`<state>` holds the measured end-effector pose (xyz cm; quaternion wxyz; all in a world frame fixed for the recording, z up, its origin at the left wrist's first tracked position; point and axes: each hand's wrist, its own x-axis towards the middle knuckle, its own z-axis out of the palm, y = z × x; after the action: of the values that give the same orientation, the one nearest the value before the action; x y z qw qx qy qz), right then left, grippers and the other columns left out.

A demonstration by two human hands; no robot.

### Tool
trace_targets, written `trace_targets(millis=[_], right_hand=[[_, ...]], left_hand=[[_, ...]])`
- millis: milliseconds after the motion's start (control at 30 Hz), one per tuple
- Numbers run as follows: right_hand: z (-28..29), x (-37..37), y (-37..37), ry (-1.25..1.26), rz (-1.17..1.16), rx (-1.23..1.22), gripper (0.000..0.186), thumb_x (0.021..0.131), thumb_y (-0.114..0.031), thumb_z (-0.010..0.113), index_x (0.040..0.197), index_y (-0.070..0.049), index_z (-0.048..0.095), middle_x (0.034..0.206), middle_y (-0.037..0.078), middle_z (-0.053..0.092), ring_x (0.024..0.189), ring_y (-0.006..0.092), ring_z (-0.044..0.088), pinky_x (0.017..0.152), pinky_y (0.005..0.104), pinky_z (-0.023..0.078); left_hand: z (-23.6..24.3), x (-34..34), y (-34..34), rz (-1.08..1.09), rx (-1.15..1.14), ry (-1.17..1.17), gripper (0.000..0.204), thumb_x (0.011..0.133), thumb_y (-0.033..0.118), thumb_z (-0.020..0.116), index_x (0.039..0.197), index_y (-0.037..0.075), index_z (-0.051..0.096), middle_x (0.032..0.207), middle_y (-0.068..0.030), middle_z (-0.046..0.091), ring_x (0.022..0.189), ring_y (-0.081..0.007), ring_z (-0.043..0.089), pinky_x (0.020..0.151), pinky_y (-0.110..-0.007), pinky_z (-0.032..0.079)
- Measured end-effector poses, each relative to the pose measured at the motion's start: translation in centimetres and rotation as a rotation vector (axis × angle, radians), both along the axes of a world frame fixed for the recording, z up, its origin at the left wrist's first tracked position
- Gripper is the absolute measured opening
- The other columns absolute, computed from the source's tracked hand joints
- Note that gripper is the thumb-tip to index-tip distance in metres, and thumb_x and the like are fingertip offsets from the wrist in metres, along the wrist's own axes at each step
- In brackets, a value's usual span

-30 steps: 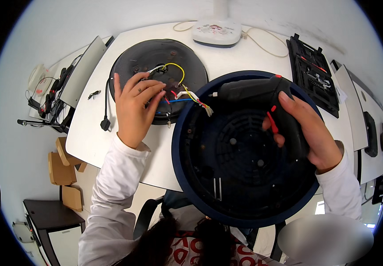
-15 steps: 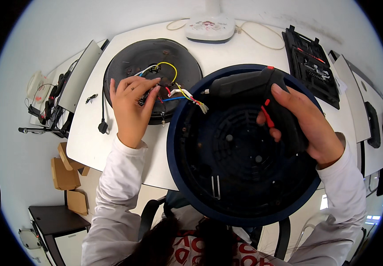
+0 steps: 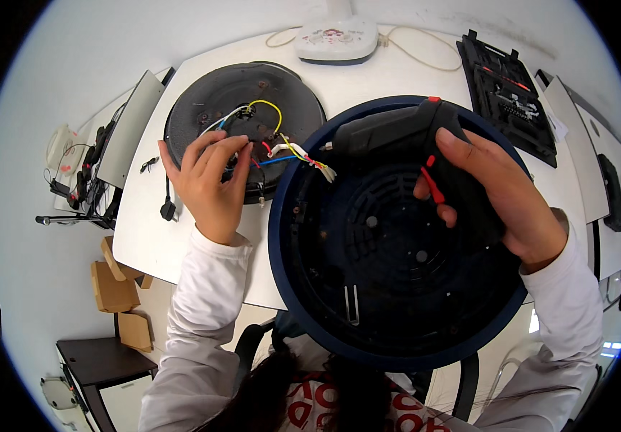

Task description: The person uses a cordless electric screwdriver to remove screws from the base of a disassembled electric fan. They swap the screwdriver for another unit and continue unscrewing components from the fan base while seated at a white desk.

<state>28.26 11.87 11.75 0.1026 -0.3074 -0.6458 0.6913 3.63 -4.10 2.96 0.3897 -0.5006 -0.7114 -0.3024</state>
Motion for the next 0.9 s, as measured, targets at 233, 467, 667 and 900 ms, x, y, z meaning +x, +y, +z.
trace_targets(millis=[233, 467, 667, 900], right_hand=[[-0.18, 0.04, 0.08, 0.008, -0.008, 0.026, 0.048, 0.088, -0.045, 0.048, 0.112, -0.004, 0.049, 0.076, 0.008, 0.061, 0.049, 0.0067, 0.052, 0.049, 0.0162, 0.045], [-0.31, 0.14, 0.13, 0.023, -0.022, 0.016, 0.049, 0.088, -0.045, 0.048, 0.113, -0.002, 0.048, 0.077, 0.008, 0.061, 0.048, 0.0063, 0.052, 0.048, 0.0151, 0.045], [-0.37, 0.13, 0.29, 0.018, -0.017, 0.020, 0.050, 0.088, -0.046, 0.049, 0.113, -0.003, 0.048, 0.076, 0.008, 0.061, 0.048, 0.0064, 0.051, 0.048, 0.0153, 0.045], [-0.35, -0.03, -0.02, -0.022, -0.032, 0.055, 0.050, 0.087, -0.047, 0.048, 0.112, -0.004, 0.048, 0.075, 0.007, 0.061, 0.048, 0.0061, 0.051, 0.049, 0.0155, 0.045]], left_hand=[[-0.36, 0.61, -0.28, -0.042, 0.021, -0.062, 0.014, 0.070, 0.010, 0.070, 0.081, 0.014, 0.063, 0.079, 0.0066, 0.063, 0.085, -0.0126, 0.059, 0.104, -0.057, 0.011], [-0.59, 0.43, -0.43, -0.065, 0.040, -0.160, 0.016, 0.069, 0.011, 0.071, 0.083, 0.015, 0.065, 0.082, 0.0045, 0.063, 0.086, -0.0129, 0.059, 0.105, -0.055, 0.011], [-0.75, 0.16, -0.55, -0.105, 0.082, -0.262, 0.015, 0.070, 0.008, 0.070, 0.083, 0.014, 0.066, 0.084, 0.0024, 0.064, 0.086, -0.0152, 0.060, 0.105, -0.054, 0.011], [-0.69, 0.40, -0.79, -0.207, 0.200, -0.492, 0.012, 0.074, 0.003, 0.066, 0.084, 0.011, 0.064, 0.086, 0.0005, 0.067, 0.087, -0.0146, 0.062, 0.106, -0.052, 0.009]])
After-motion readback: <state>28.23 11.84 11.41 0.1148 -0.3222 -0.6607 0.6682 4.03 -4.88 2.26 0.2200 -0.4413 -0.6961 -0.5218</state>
